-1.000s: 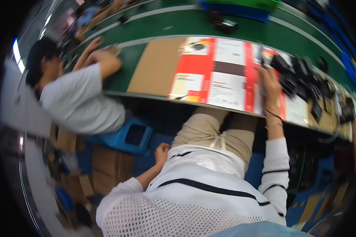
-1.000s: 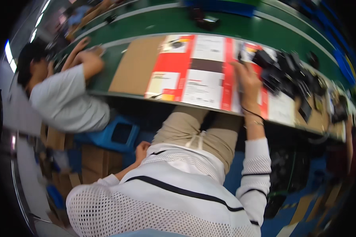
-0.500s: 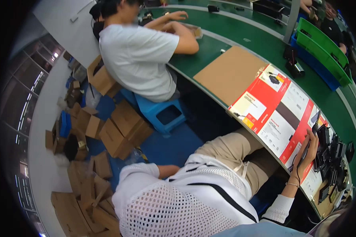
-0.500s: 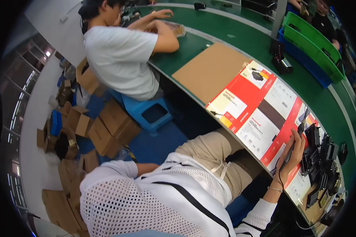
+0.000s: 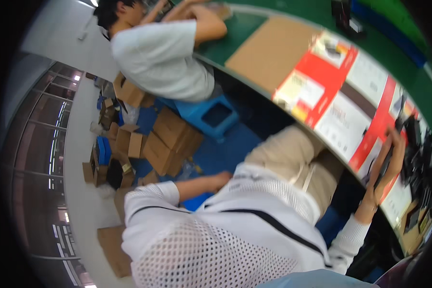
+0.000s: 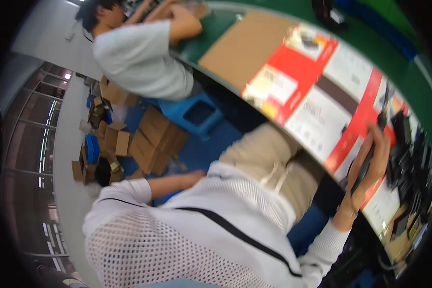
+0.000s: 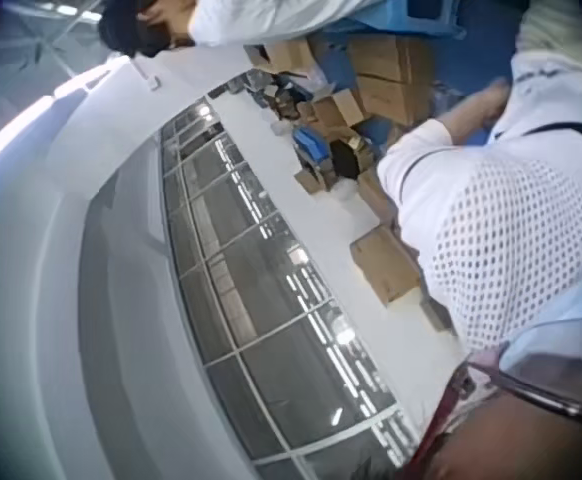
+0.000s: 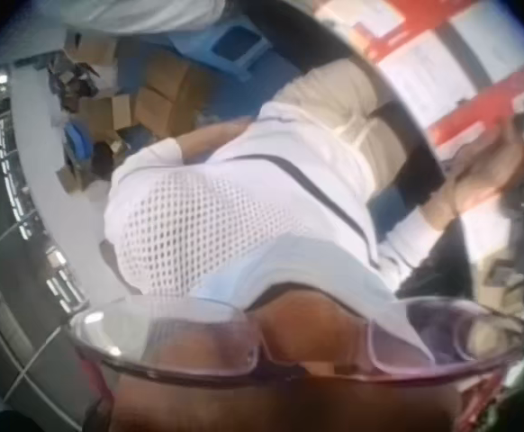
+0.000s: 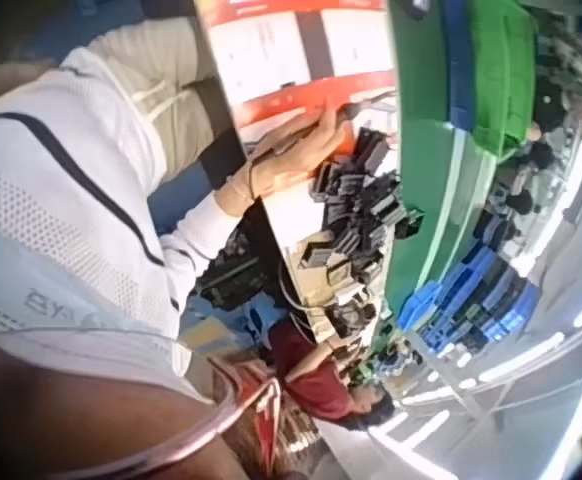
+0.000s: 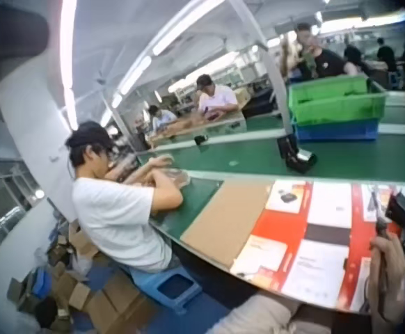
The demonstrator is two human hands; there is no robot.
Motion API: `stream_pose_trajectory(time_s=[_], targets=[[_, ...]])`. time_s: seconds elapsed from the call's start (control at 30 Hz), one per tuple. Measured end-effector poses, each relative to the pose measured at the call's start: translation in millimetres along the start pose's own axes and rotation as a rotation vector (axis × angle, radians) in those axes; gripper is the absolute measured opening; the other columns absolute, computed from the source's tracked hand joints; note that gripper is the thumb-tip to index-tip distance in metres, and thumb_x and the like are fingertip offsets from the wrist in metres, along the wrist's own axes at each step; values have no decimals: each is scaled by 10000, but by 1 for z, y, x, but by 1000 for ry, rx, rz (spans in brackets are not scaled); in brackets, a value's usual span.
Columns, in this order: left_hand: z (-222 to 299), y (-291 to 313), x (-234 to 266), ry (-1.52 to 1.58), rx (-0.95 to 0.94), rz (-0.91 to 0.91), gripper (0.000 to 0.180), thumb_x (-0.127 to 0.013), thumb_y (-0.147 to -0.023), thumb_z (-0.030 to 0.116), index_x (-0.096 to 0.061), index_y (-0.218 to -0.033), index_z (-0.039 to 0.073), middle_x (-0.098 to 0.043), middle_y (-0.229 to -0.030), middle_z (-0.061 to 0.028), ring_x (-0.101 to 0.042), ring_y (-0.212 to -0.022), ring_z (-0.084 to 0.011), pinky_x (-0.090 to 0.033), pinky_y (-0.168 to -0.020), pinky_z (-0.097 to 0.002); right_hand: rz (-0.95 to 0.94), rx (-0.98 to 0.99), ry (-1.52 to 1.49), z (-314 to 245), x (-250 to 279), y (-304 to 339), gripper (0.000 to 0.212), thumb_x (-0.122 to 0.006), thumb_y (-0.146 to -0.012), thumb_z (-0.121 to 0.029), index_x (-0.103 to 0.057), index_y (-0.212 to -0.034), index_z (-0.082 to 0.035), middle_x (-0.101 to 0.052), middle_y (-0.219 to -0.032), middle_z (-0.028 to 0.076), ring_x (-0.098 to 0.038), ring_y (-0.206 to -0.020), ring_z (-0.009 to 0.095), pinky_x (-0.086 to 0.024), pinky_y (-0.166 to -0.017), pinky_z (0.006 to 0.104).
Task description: The person solders electronic components onto plastic casings using a soldering iron by hand, assembling units and placing them on the table.
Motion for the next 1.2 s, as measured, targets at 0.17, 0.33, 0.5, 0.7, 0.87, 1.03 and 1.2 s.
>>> stream_pose_trajectory(time_s=[0.17, 0.33, 0.5, 0.7, 0.87, 1.03, 1.2], targets=[[-43, 31, 26, -169, -261, -274, 734, -735, -895, 419, -488, -1448, 6, -604, -1335, -168, -604, -1176, -237, -540, -971, -376, 100, 59, -77, -2, 2, -10, 192, -612, -1000, -112, -695, -1159, -44, -744, -1078, 71, -699, -913, 160, -542, -874, 262], [-94, 18, 29, 335, 37, -297, 748, -716, -904, 460, -453, -1488, 73, -570, -1396, -177, -566, -1266, -302, -502, -1050, -403, 92, -4, -24, -3, -14, -5, 189, -613, -999, -107, -695, -1150, -29, -745, -1079, 75, -705, -925, 161, -552, -843, 264], [-108, 25, 21, 633, 29, -278, 646, -634, -949, 469, -492, -1470, 116, -570, -1407, -173, -586, -1250, -328, -510, -1040, -407, 139, 78, 66, -4, -5, -10, 171, -627, -986, -88, -697, -1118, -4, -752, -1083, 90, -716, -915, 158, -556, -821, 261], [16, 26, 21, 46, -2, -539, 484, -579, -982, 405, -564, -1358, 100, -614, -1288, -153, -626, -1112, -295, -533, -930, -378, 151, 74, 117, 7, -10, -4, 266, -660, -872, -9, -698, -1130, -64, -699, -1070, 69, -662, -914, 224, -528, -817, 324], [157, 44, 6, -812, -284, -562, 343, -584, -981, 319, -635, -1204, 64, -680, -1088, -125, -658, -925, -240, -531, -803, -342, 240, -26, 292, 14, -8, -7, 441, -715, -747, 42, -732, -1132, -171, -664, -1083, 43, -573, -641, 185, -473, -571, 299], [308, 130, -13, -1384, -397, -325, 247, -589, -979, 233, -706, -1050, 28, -746, -889, -96, -691, -738, -186, -530, -676, -305, 271, -104, 151, -2, 0, -12, 402, -685, -769, 92, -717, -1117, -105, -655, -1079, 79, -587, -666, 194, -485, -594, 284], [460, 141, -104, -872, -992, -434, 231, -583, -1001, 154, -682, -1131, -10, -711, -799, -79, -655, -695, -137, -487, -615, -219, 354, -208, 81, 4, 15, -17, 325, -622, -821, 105, -682, -1102, -46, -650, -1097, 125, -613, -775, 211, -506, -669, 280]])
Point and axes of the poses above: each hand's wrist, its own y-axis away from the middle knuckle, its own x-axis out of the back of the hand, z = x × y, the point moved 2 cm from there along -y, towards the middle knuckle
